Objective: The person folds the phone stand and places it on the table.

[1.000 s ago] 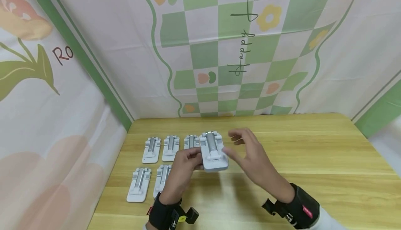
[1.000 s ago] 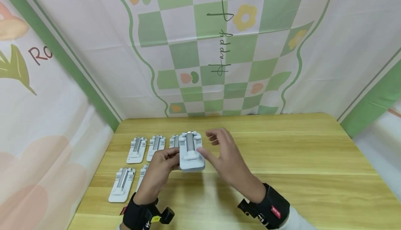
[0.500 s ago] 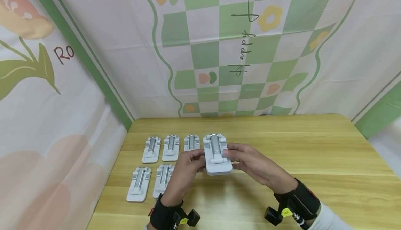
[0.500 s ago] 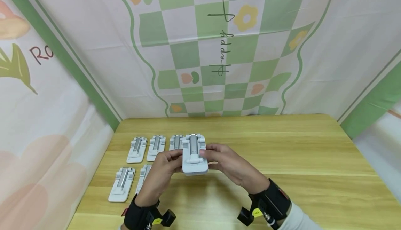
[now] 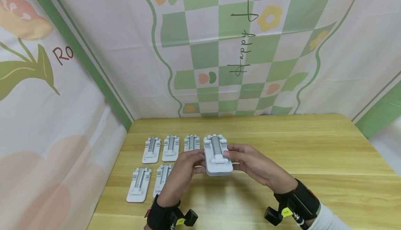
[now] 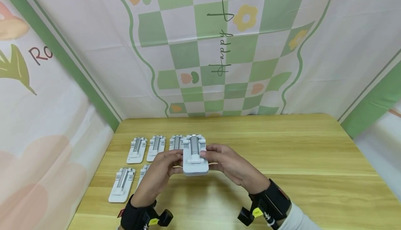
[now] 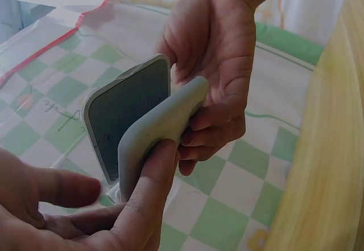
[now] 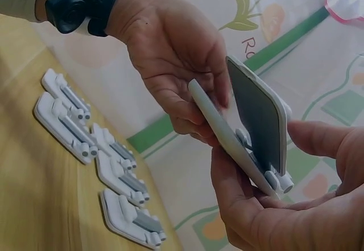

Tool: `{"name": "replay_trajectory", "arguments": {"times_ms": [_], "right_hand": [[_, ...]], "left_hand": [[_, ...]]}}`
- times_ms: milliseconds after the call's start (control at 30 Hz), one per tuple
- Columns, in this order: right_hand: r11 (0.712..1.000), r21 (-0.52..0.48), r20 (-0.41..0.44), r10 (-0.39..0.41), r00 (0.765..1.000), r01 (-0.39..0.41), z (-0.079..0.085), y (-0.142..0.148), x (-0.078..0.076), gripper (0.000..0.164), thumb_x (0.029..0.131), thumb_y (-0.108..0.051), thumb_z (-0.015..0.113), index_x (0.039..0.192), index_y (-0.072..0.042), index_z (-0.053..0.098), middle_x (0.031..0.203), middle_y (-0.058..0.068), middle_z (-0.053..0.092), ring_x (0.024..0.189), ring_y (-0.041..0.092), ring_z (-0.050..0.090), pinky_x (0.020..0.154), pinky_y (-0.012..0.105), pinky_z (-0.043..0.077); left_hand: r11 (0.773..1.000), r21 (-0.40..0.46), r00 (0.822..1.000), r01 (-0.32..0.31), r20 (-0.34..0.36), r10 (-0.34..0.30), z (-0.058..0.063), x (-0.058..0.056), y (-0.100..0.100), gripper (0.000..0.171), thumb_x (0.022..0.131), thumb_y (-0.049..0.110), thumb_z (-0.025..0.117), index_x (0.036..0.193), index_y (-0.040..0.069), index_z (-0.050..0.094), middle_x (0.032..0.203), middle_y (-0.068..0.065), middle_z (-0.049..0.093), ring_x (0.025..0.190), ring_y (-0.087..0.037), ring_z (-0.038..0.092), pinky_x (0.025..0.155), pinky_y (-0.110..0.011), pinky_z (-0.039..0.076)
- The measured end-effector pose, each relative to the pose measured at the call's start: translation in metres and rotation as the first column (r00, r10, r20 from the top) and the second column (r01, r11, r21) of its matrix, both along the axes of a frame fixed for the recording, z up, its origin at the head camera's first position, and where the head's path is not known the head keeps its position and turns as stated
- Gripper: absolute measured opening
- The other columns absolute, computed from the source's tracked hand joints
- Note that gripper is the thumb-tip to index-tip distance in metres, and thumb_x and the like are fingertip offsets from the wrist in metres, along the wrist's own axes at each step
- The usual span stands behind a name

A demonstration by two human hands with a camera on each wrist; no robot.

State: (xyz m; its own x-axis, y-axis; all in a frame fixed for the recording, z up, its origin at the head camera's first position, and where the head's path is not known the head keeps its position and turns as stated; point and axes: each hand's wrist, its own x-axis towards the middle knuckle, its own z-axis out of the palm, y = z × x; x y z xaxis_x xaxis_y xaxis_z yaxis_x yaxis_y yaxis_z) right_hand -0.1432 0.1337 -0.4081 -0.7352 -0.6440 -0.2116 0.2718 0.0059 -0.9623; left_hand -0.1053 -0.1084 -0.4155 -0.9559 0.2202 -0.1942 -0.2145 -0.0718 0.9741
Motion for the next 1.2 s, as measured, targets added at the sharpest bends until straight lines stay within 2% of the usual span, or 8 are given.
{"name": "replay_trajectory", "arguments": {"times_ms": [133, 267, 400, 667, 1033, 1100, 1133, 1200], "right_hand": [[1.0, 0.013, -0.001, -0.004, 1.0, 0.004, 0.0, 0.0, 0.0, 0.07, 0.111, -0.024, 0.054, 0.156, 0.019, 0.024, 0.143, 0.025, 0.056, 0.12, 0.016, 0.066, 0.106, 0.033, 0.055], [1.0, 0.021, -0.019, -0.001, 1.0, 0.002, 0.001, 0.001, 0.001, 0.068, 0.11, -0.024, 0.055, 0.154, 0.019, 0.028, 0.141, 0.024, 0.058, 0.118, 0.016, 0.066, 0.104, 0.032, 0.056], [1.0, 0.026, -0.037, 0.001, 0.999, 0.0, 0.0, 0.001, 0.0, 0.066, 0.11, -0.023, 0.056, 0.153, 0.019, 0.03, 0.143, 0.026, 0.056, 0.118, 0.017, 0.066, 0.104, 0.032, 0.056], [0.999, 0.036, -0.055, -0.015, 0.998, 0.017, -0.004, 0.001, -0.001, 0.062, 0.108, -0.02, 0.059, 0.152, 0.018, 0.035, 0.141, 0.025, 0.058, 0.116, 0.017, 0.067, 0.1, 0.032, 0.058], [0.998, 0.039, -0.096, -0.036, 0.995, 0.039, -0.011, 0.001, -0.001, 0.056, 0.105, -0.013, 0.062, 0.145, 0.021, 0.042, 0.123, 0.014, 0.067, 0.106, 0.017, 0.07, 0.092, 0.031, 0.061], [0.997, 0.053, -0.111, -0.05, 0.993, 0.057, -0.013, 0.0, 0.0, 0.053, 0.104, -0.011, 0.063, 0.142, 0.02, 0.045, 0.12, 0.014, 0.067, 0.104, 0.018, 0.07, 0.091, 0.032, 0.061], [0.996, 0.061, -0.117, -0.059, 0.991, 0.066, -0.013, -0.001, 0.0, 0.051, 0.103, -0.01, 0.064, 0.14, 0.02, 0.046, 0.118, 0.013, 0.067, 0.103, 0.018, 0.07, 0.09, 0.032, 0.062], [0.994, 0.067, -0.123, -0.077, 0.989, 0.086, -0.015, -0.004, 0.003, 0.049, 0.102, -0.009, 0.066, 0.138, 0.019, 0.048, 0.115, 0.014, 0.067, 0.1, 0.018, 0.071, 0.088, 0.032, 0.063]], "left_hand": [[0.998, 0.058, 1.0, -0.003, 0.017, 0.002, 0.001, 0.0, 0.0, 0.043, 0.111, 0.021, 0.048, 0.133, -0.014, 0.061, 0.106, -0.01, 0.068, 0.091, -0.013, 0.067, 0.077, -0.022, 0.061], [1.0, 0.019, 1.0, 0.006, 0.012, -0.006, 0.0, 0.0, 0.0, 0.046, 0.107, 0.025, 0.061, 0.137, -0.01, 0.061, 0.116, -0.015, 0.072, 0.095, -0.013, 0.07, 0.081, -0.025, 0.061], [1.0, -0.017, 1.0, 0.011, 0.013, -0.011, -0.002, -0.001, 0.001, 0.05, 0.103, 0.024, 0.067, 0.14, -0.009, 0.06, 0.124, -0.02, 0.072, 0.098, -0.014, 0.072, 0.085, -0.027, 0.061], [0.999, -0.035, 1.0, 0.018, 0.0, -0.018, -0.003, -0.001, 0.001, 0.05, 0.103, 0.023, 0.068, 0.142, -0.008, 0.059, 0.126, -0.02, 0.072, 0.101, -0.014, 0.072, 0.087, -0.028, 0.061], [0.997, -0.074, 1.0, -0.008, -0.024, 0.006, -0.004, 0.001, 0.005, 0.044, 0.102, 0.018, 0.069, 0.136, -0.009, 0.062, 0.117, -0.019, 0.075, 0.095, -0.014, 0.073, 0.081, -0.026, 0.062], [0.985, -0.167, 0.997, -0.047, -0.062, 0.037, -0.003, 0.003, 0.008, 0.048, 0.1, 0.018, 0.071, 0.139, -0.008, 0.061, 0.117, -0.018, 0.075, 0.095, -0.015, 0.072, 0.079, -0.027, 0.062], [0.969, -0.237, 0.994, -0.074, -0.101, 0.051, -0.002, 0.006, 0.01, 0.051, 0.1, 0.018, 0.072, 0.141, -0.008, 0.059, 0.117, -0.017, 0.073, 0.098, -0.016, 0.072, 0.081, -0.027, 0.062], [0.898, -0.417, 0.978, -0.142, -0.202, 0.061, 0.004, 0.015, 0.016, 0.058, 0.1, 0.022, 0.073, 0.147, -0.006, 0.055, 0.119, -0.014, 0.071, 0.102, -0.018, 0.07, 0.085, -0.031, 0.062]]}}
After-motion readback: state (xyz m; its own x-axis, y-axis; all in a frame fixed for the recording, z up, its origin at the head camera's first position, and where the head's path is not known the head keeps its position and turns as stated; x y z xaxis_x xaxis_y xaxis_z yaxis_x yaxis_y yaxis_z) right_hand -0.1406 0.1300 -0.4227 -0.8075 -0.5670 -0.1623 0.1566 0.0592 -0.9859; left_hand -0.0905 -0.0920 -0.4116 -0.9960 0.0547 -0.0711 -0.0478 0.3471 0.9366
